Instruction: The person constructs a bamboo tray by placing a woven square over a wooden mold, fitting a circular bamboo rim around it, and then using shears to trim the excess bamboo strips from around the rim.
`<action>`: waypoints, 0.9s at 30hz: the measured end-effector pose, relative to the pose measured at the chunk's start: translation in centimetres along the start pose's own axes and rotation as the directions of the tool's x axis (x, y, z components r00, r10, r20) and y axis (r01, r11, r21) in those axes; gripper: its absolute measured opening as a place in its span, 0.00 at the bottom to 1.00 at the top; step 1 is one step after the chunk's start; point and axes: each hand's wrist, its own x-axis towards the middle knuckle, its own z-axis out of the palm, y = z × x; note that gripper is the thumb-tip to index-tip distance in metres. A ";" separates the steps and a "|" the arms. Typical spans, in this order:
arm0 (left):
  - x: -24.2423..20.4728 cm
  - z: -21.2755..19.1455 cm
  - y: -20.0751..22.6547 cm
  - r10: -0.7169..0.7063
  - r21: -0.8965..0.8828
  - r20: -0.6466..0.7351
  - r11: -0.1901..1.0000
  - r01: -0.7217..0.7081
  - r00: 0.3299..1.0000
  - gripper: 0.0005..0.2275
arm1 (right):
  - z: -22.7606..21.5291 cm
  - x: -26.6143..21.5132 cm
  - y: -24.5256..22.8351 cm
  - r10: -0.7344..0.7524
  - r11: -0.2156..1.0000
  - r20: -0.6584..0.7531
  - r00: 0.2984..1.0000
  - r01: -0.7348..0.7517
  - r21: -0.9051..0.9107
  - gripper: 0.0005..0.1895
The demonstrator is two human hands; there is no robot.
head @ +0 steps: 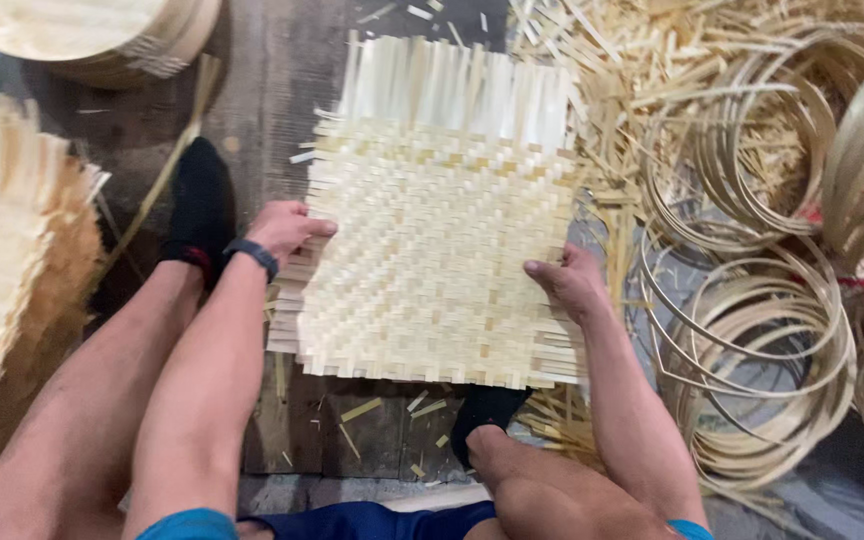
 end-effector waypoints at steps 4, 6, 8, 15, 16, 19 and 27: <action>-0.9 -0.2 -0.2 0.025 -0.090 0.043 0.996 -0.021 0.999 0.10 | -0.2 0.4 0.9 -0.039 0.999 -0.040 0.998 0.039 -0.017 0.18; -1.5 -0.3 0.0 0.035 -0.077 0.017 0.996 -0.034 0.999 0.10 | 0.0 0.1 0.3 -0.057 0.997 -0.042 0.998 0.055 -0.052 0.17; -1.9 -0.3 0.3 0.025 -0.014 -0.017 1.000 -0.025 1.000 0.11 | 0.6 -0.3 -0.2 -0.057 0.992 -0.085 0.995 0.046 -0.117 0.18; -4.7 3.0 1.8 0.467 0.528 -0.360 0.816 -0.237 0.808 0.24 | 1.3 -0.8 -1.4 -0.276 0.851 -0.153 0.949 0.166 -0.499 0.21; -5.8 4.6 2.2 0.372 0.521 -0.287 0.834 -0.181 0.883 0.26 | 1.3 -0.9 -1.4 -0.271 0.850 -0.152 0.950 0.162 -0.501 0.21; -9.8 11.6 2.7 0.618 0.683 0.361 0.334 -0.649 0.698 0.48 | 1.6 -1.0 -1.9 -0.201 0.899 -0.179 0.963 0.109 -0.424 0.22; -13.9 14.8 0.3 0.470 0.776 0.532 0.061 -0.627 0.704 0.47 | 2.1 -1.6 -1.4 -0.278 0.927 -0.151 0.949 0.224 -0.301 0.22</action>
